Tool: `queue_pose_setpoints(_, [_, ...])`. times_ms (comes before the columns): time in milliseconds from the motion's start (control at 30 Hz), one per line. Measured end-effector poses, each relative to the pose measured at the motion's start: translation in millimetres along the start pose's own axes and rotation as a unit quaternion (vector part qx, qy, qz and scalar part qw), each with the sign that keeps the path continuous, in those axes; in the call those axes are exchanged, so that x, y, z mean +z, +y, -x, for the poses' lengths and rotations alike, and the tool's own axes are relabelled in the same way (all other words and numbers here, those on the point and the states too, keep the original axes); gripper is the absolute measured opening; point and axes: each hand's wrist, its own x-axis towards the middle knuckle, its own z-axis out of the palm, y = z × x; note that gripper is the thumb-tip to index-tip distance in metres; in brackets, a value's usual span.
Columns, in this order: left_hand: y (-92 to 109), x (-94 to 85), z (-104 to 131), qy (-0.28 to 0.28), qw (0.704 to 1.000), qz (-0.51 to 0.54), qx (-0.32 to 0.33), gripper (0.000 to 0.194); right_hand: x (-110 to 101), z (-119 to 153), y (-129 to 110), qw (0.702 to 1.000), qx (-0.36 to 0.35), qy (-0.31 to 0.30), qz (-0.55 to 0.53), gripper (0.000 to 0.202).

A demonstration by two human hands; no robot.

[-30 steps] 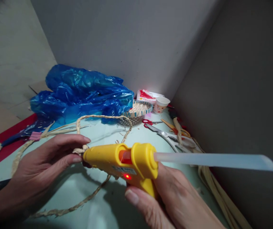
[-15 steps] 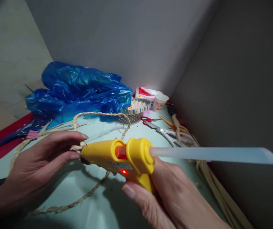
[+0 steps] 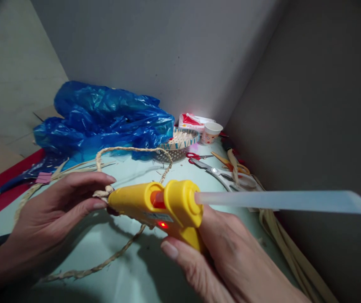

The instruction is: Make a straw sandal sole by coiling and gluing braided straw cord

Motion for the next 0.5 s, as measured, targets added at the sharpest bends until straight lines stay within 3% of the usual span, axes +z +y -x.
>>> queue_pose_setpoints(300, [-2.0,0.3,-0.7,-0.004,1.0,-0.001,-0.002,0.031,-2.5,-2.9,-0.5,0.999,0.009,-0.028,-0.023,0.021])
queue_pose_setpoints(500, [-2.2,-1.9,0.4,-0.007,1.0,-0.009,-0.003,0.029,-2.8,-2.2,0.0,0.997,0.009,-0.063,-0.049,0.034])
